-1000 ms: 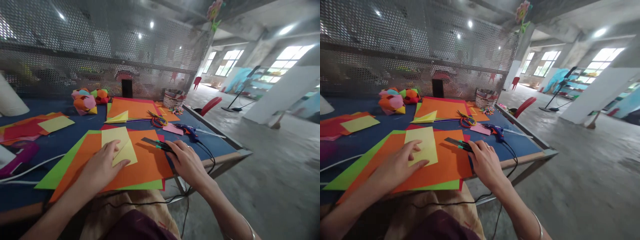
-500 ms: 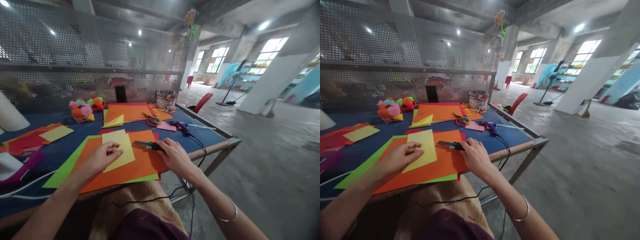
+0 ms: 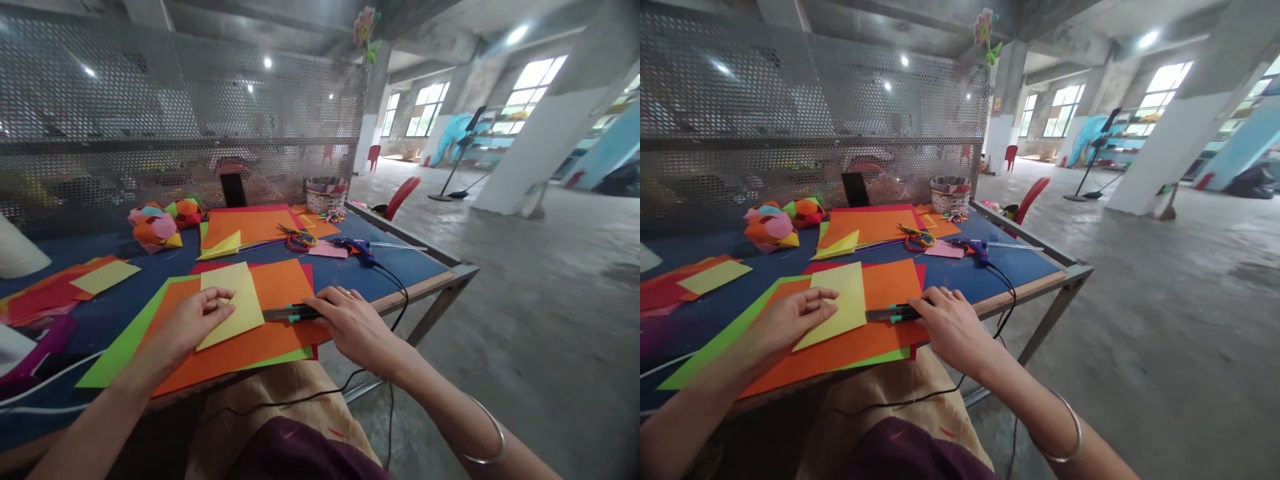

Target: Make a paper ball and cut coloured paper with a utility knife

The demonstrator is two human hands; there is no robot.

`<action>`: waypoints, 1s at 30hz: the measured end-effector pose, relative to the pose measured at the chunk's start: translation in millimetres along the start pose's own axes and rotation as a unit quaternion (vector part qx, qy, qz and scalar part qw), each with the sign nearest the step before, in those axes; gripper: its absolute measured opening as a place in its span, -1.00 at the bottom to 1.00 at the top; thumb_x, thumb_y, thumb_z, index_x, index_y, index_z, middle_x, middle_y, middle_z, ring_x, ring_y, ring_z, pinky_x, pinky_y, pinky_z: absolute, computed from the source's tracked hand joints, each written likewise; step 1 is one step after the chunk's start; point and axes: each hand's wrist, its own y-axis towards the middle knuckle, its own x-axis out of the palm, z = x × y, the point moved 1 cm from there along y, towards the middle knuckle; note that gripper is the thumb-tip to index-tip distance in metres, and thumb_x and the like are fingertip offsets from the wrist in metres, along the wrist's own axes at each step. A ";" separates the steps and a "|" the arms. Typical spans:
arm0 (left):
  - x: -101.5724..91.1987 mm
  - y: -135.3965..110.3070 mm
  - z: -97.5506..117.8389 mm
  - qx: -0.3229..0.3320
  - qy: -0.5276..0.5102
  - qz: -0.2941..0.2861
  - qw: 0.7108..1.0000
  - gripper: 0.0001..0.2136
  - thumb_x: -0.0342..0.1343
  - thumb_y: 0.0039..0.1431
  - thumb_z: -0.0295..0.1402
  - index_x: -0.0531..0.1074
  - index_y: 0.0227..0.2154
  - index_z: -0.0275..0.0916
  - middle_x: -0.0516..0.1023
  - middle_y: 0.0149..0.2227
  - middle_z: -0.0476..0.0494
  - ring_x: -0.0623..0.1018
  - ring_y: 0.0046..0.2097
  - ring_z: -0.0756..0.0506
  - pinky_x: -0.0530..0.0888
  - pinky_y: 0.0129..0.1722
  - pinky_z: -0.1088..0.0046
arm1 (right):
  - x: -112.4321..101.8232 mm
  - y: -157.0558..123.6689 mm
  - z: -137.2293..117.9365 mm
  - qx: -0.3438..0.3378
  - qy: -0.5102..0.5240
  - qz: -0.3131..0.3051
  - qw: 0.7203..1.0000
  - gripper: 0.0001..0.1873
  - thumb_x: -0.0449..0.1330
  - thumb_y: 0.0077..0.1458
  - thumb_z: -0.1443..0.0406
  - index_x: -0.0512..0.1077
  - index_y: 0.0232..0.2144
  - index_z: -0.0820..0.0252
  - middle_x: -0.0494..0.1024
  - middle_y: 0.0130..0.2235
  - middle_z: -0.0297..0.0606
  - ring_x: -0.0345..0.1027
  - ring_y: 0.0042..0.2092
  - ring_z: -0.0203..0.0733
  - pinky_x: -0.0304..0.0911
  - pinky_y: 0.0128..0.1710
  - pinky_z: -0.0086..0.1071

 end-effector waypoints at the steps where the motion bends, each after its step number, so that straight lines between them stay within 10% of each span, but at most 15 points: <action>1: 1.5 -0.5 0.2 0.003 0.002 -0.006 1.000 -0.33 0.29 -0.29 0.22 0.49 -0.21 -0.21 0.60 -0.46 -0.08 0.58 -0.28 -0.20 0.45 -0.19 0.29 | -0.8 -2.7 -0.3 0.000 0.000 -0.004 1.000 -0.61 0.12 0.36 0.45 0.45 0.17 0.11 0.54 0.02 -0.12 0.41 0.02 0.00 0.24 0.04 -0.11; 12: 34.6 0.1 6.7 0.070 0.052 -0.023 0.996 -0.45 0.11 -0.06 0.11 0.44 -0.13 -0.22 0.56 -0.45 -0.05 0.54 -0.32 -0.15 0.45 -0.23 0.31 | -6.4 -36.0 6.9 0.012 0.003 0.003 1.000 -0.64 0.14 0.38 0.38 0.45 0.18 0.16 0.57 -0.01 -0.10 0.46 -0.04 0.03 0.36 0.02 -0.02; 17: 29.0 -3.9 4.8 0.122 0.115 0.000 0.986 -0.48 0.14 -0.02 0.07 0.47 -0.09 -0.19 0.57 -0.07 -0.22 0.57 -0.20 -0.20 0.53 -0.18 0.21 | -6.7 -43.8 7.2 -0.009 -0.008 0.030 0.999 -0.61 0.20 0.32 0.42 0.45 0.17 0.17 0.58 -0.03 -0.11 0.48 -0.08 0.00 0.40 -0.03 -0.06; 24: 15.7 19.4 15.9 0.382 0.291 -0.172 0.860 -0.52 -0.20 0.45 0.01 0.44 0.18 -0.05 0.32 0.37 -0.12 0.26 0.41 -0.23 0.19 0.40 0.03 | -4.6 -46.8 4.7 -0.026 -0.018 0.028 0.999 -0.60 0.24 0.32 0.37 0.43 0.18 0.17 0.57 -0.06 -0.11 0.50 -0.10 0.01 0.44 -0.06 -0.04; 30: 27.5 39.3 6.6 0.332 0.362 -0.297 0.819 -0.44 -0.41 0.48 0.04 0.10 0.41 0.05 0.02 0.49 0.04 -0.02 0.51 -0.16 -0.08 0.48 -0.02 | -1.9 -46.9 2.8 -0.046 -0.026 0.019 0.998 -0.59 0.23 0.32 0.37 0.41 0.19 0.23 0.55 -0.04 -0.05 0.50 -0.09 0.05 0.47 -0.07 -0.03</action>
